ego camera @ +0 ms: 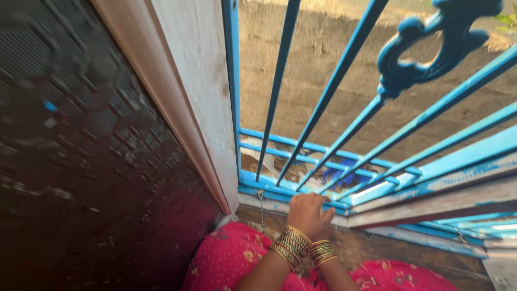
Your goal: The person sits on the floor and wipes the blue metal window grill using a cloth. They repeatedly rub the cloth along the vertical bars and horizontal frame, occasionally folding the cloth to use a cleaner side.
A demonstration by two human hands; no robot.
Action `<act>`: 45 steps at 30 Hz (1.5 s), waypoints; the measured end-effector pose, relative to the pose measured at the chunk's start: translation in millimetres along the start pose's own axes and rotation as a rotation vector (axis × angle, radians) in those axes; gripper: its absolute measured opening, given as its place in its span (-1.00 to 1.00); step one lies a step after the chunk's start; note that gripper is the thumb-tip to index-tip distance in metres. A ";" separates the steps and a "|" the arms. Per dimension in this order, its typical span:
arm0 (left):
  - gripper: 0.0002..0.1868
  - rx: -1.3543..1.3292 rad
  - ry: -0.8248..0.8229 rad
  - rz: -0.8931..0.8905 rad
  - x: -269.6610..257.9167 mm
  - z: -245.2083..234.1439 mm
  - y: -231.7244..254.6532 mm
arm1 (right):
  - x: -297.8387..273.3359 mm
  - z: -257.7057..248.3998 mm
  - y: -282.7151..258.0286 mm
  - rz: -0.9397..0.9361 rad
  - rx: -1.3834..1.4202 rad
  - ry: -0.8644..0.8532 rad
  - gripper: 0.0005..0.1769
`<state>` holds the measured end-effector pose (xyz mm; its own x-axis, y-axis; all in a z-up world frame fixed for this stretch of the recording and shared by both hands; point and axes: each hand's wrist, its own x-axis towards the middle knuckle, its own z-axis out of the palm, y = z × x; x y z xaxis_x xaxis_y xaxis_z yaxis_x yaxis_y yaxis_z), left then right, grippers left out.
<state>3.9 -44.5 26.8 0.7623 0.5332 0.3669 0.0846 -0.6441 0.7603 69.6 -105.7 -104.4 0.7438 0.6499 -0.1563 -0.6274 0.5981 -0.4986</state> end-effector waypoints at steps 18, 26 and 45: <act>-0.56 -0.081 -0.002 -0.672 21.7 -1.2 -64.8 | -8.4 -25.9 -56.0 -0.632 -2.152 -0.385 -0.72; -0.66 -0.227 0.182 -0.660 18.8 -3.9 -53.0 | -8.1 -70.3 -119.9 -0.287 -2.493 0.023 -0.87; -0.57 -0.638 0.265 -0.355 38.0 6.3 -36.8 | 16.4 -9.3 37.9 -0.415 -1.609 -0.270 -0.73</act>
<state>33.8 -4.0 9.4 0.5726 0.8139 0.0983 -0.1521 -0.0124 0.9883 60.2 -76.8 -133.8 0.6216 0.7405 0.2553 0.5704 -0.2045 -0.7955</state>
